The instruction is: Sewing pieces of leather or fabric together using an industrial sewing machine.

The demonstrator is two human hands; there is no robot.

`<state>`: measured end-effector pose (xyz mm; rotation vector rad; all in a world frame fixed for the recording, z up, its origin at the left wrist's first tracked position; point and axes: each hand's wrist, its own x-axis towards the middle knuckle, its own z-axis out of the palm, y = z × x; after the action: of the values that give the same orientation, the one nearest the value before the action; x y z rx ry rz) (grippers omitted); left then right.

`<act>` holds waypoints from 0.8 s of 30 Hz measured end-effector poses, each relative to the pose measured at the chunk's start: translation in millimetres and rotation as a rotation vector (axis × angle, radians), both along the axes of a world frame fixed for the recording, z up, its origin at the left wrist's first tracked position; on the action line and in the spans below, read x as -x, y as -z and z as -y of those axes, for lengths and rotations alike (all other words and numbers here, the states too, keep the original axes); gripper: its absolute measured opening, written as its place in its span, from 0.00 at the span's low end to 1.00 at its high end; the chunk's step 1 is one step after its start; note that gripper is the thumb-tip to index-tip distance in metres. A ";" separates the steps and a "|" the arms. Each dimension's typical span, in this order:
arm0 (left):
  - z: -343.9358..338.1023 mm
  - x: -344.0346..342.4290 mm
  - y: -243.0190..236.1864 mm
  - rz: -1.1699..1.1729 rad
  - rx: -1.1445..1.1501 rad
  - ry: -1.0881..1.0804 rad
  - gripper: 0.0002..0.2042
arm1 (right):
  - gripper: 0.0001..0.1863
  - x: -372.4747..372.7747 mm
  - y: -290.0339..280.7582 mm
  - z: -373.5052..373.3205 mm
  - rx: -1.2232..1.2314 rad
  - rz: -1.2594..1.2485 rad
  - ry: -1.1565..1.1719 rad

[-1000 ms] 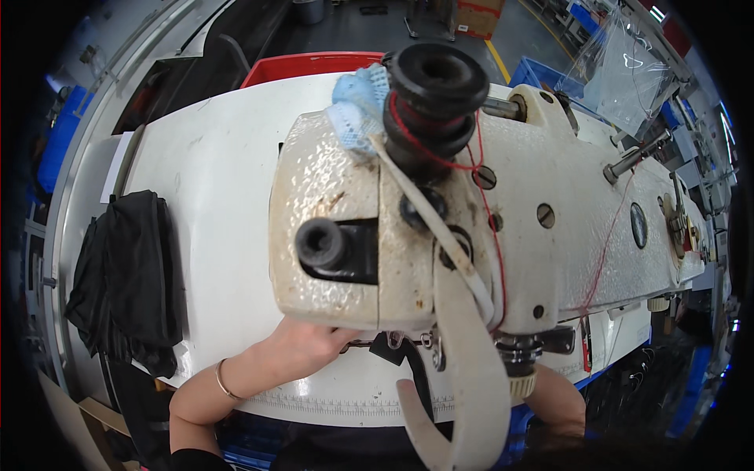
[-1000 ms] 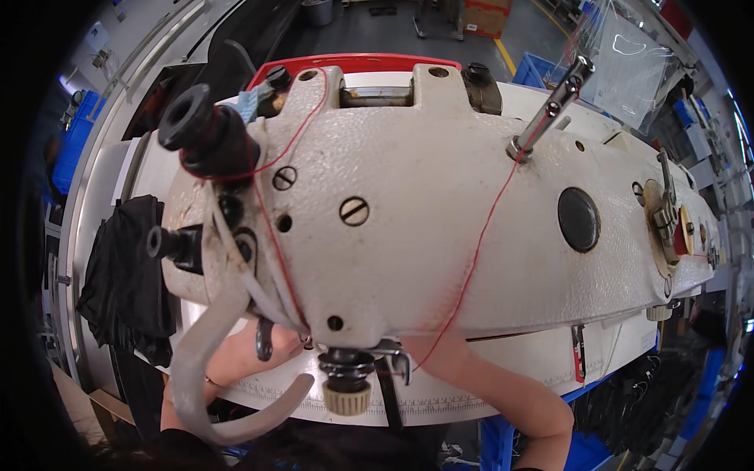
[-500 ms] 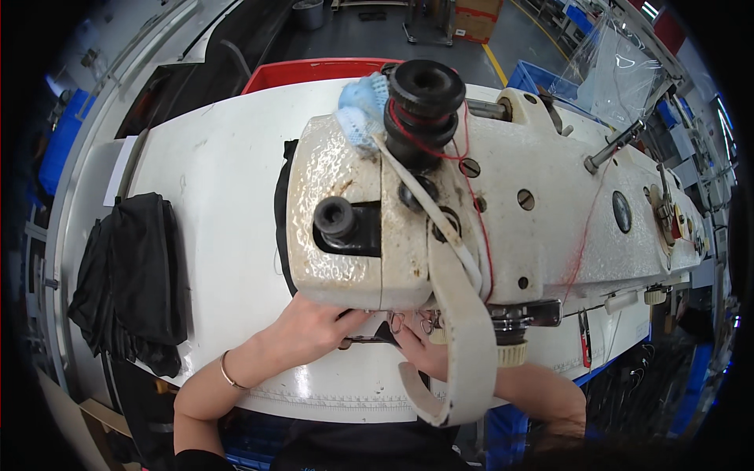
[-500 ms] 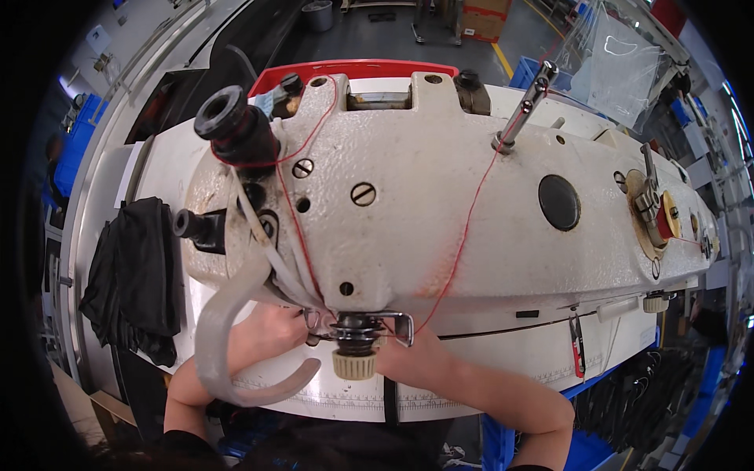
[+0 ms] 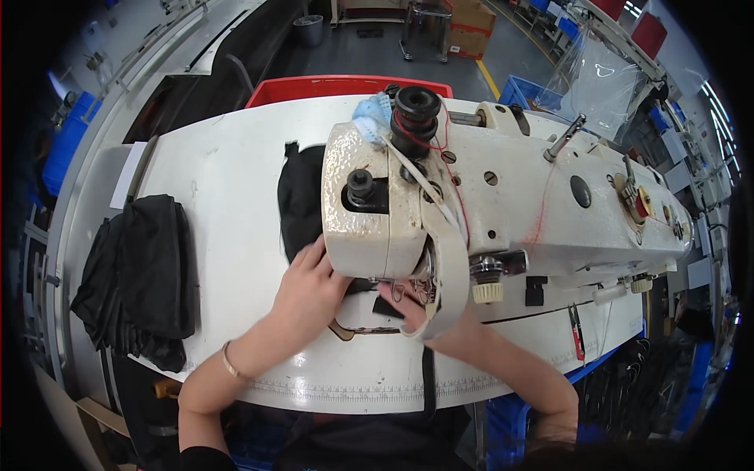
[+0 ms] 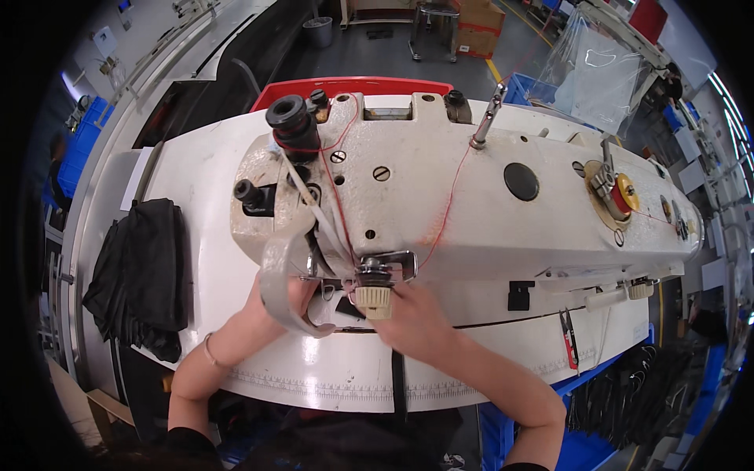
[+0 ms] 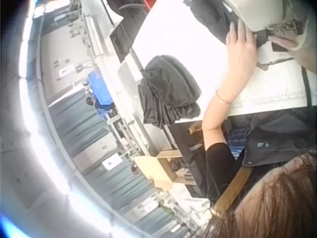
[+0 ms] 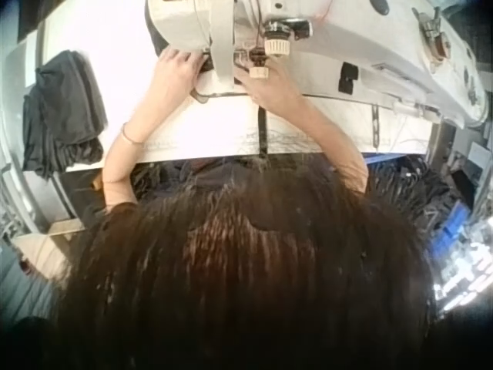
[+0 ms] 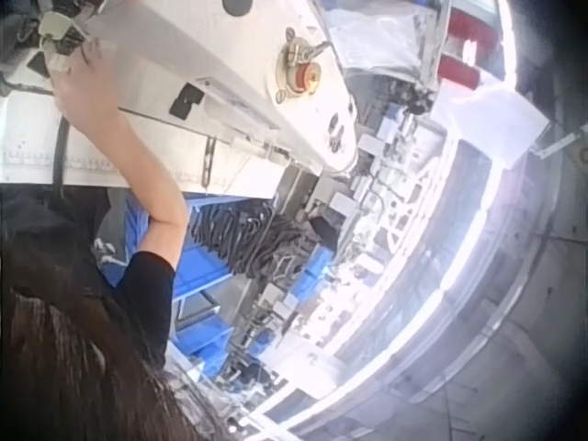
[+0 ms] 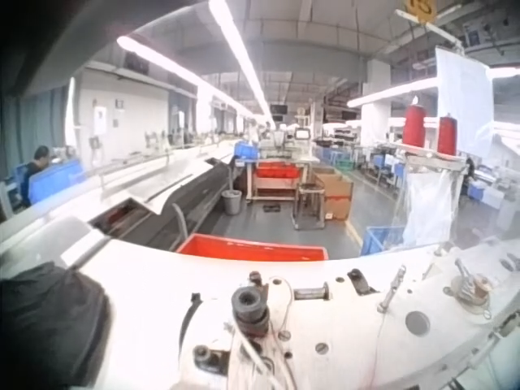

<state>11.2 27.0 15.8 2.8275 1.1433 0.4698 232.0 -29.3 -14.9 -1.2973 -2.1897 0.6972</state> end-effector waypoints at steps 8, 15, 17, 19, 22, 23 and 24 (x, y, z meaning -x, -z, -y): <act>55.3 21.6 -36.4 -0.083 0.420 0.641 0.25 | 0.15 23.3 -52.7 81.2 1.153 -0.620 -0.389; 62.6 44.7 -56.4 -0.113 -0.426 0.287 0.09 | 0.10 38.9 -58.1 67.8 0.942 -0.658 0.092; 71.4 45.9 -55.2 -0.027 -0.771 0.194 0.17 | 0.10 59.2 -52.2 47.7 0.666 -0.591 0.122; 84.0 44.4 -47.7 -0.197 -0.720 -0.011 0.21 | 0.09 72.4 -34.4 30.8 0.388 -0.516 0.153; 94.5 42.5 -1.6 -0.072 -0.300 -0.227 0.21 | 0.08 89.9 -14.0 17.8 0.540 -0.901 0.251; 102.7 38.3 -3.6 0.052 -0.065 -0.264 0.22 | 0.08 90.8 -11.6 20.7 0.543 -0.900 0.243; 101.0 41.0 -9.4 0.085 -0.018 -0.232 0.24 | 0.07 90.9 -9.1 23.7 0.510 -0.937 0.266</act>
<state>-29.8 -74.0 25.2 2.6723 1.4629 0.6100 141.1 -53.0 -5.8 -1.1035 -1.1003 1.4439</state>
